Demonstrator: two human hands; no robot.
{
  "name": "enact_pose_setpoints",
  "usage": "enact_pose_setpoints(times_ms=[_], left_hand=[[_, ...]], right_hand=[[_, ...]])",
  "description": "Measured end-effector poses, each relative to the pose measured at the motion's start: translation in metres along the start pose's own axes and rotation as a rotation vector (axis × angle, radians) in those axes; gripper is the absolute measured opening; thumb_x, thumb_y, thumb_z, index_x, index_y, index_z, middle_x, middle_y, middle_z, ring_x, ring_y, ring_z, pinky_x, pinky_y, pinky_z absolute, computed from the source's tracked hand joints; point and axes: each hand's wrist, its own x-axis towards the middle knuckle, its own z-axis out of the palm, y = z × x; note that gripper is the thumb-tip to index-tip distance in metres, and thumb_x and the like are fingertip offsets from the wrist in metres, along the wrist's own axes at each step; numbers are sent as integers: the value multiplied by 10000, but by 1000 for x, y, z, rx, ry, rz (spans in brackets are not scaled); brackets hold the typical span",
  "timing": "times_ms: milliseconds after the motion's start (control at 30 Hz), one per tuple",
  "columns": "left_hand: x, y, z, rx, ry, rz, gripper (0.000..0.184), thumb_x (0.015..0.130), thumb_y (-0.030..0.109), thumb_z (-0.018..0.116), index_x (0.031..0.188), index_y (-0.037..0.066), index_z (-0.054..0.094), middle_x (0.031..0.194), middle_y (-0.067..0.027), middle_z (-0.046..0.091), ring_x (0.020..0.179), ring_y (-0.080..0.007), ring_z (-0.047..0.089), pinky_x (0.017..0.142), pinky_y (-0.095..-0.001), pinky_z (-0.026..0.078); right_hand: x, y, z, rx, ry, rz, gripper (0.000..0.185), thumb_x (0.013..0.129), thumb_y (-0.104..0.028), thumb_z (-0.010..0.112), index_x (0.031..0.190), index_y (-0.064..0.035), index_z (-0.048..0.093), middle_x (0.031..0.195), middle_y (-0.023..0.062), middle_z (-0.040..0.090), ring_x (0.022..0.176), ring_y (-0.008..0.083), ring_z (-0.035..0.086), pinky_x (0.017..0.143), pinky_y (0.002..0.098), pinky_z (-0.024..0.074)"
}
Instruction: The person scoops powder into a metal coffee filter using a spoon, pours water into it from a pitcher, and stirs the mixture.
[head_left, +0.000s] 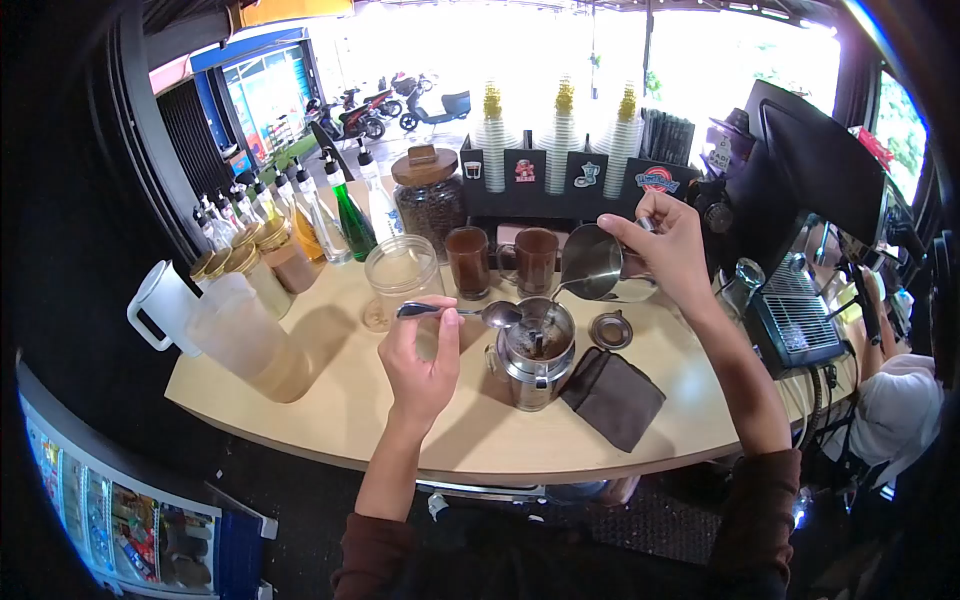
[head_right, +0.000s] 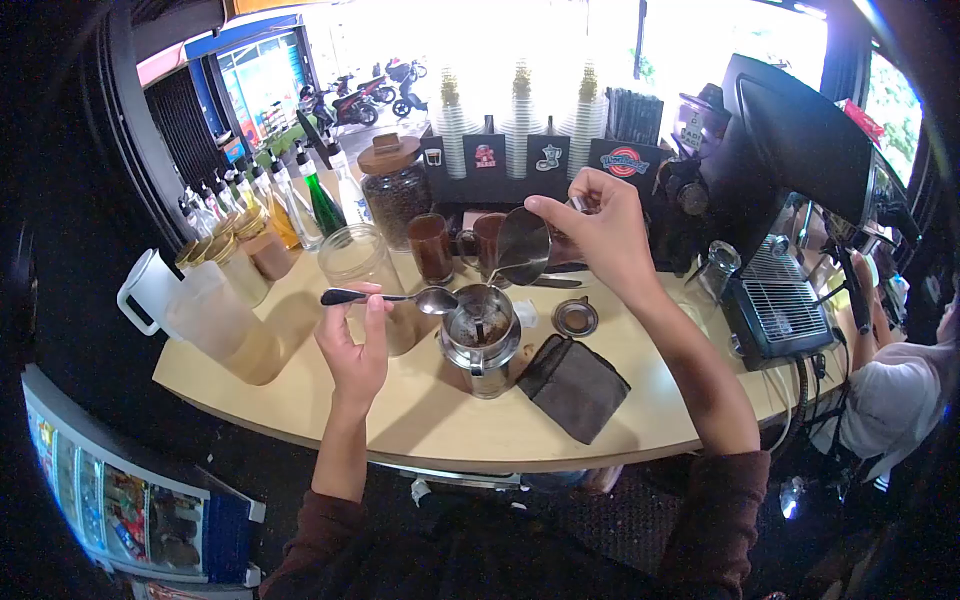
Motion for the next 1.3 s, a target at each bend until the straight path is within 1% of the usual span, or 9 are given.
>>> enact_pose_setpoints(times_ms=[300, 467, 733, 933, 1033, 1100, 1133, 1200, 1300], left_hand=[[-2, 0, 3, -30, -2, -12, 85, 899, 60, 597, 957, -2, 606, 811, -89, 658, 728, -154, 664, 669, -281, 504], [-4, 4, 6, -32, -8, -12, 87, 898, 61, 603, 961, 1, 607, 809, -87, 654, 736, -154, 663, 676, -278, 504], [-10, 4, 13, -35, -29, -62, 81, 870, 73, 631, 936, 25, 626, 803, -90, 658, 758, -201, 634, 706, -321, 483], [-9, 6, 15, -25, -7, -38, 75, 887, 73, 616, 942, 23, 623, 802, -92, 660, 740, -192, 659, 684, -307, 494], [-7, 6, 15, -11, 0, -8, 78, 894, 74, 610, 951, 21, 620, 800, -94, 660, 730, -190, 667, 674, -302, 498], [-7, 6, 16, -15, 5, -6, 81, 895, 76, 610, 954, 21, 620, 797, -94, 660, 730, -189, 666, 676, -303, 498], [-7, 6, 16, -16, 10, -3, 84, 895, 78, 610, 956, 21, 620, 795, -93, 660, 730, -188, 665, 677, -304, 498], [-7, 6, 16, -9, 4, 4, 86, 896, 79, 610, 957, 19, 620, 800, -94, 660, 733, -187, 665, 677, -304, 498], [-7, 10, 16, -9, -5, 3, 88, 896, 79, 609, 955, 15, 620, 812, -96, 661, 741, -187, 665, 678, -303, 497]], right_hand=[[-1, -2, -4, 40, -37, 6, 419, 805, -137, 765, 666, -115, 371, 586, -26, 505, 524, 29, 528, 414, 178, 404], [-2, -5, 5, 94, -61, 36, 420, 804, -137, 766, 666, -115, 370, 585, -27, 504, 519, 31, 528, 416, 184, 413], [-5, -13, 14, 135, -98, 46, 412, 804, -124, 762, 667, -119, 374, 589, -28, 499, 527, 26, 532, 403, 184, 423], [-12, -20, 10, 134, -110, 69, 415, 803, -122, 762, 661, -118, 372, 599, -37, 492, 539, 20, 526, 411, 182, 428], [-15, -15, 1, 75, -64, 57, 423, 801, -123, 766, 650, -119, 370, 596, -49, 482, 539, 7, 498, 410, 177, 395], [-15, -6, -8, 91, -36, 34, 430, 800, -129, 769, 643, -122, 368, 600, -52, 484, 529, -3, 459, 409, 171, 348], [-16, 0, -14, 90, -34, 33, 430, 800, -129, 769, 643, -122, 368, 600, -52, 484, 529, -3, 459, 409, 171, 348], [-19, 13, -26, 52, 23, 15, 418, 802, -128, 767, 644, -127, 381, 610, -47, 502, 511, -7, 426, 413, 171, 305], [-31, 22, -42, 145, 83, 70, 402, 809, -126, 759, 644, -131, 393, 607, -56, 505, 515, -7, 418, 441, 172, 314]])
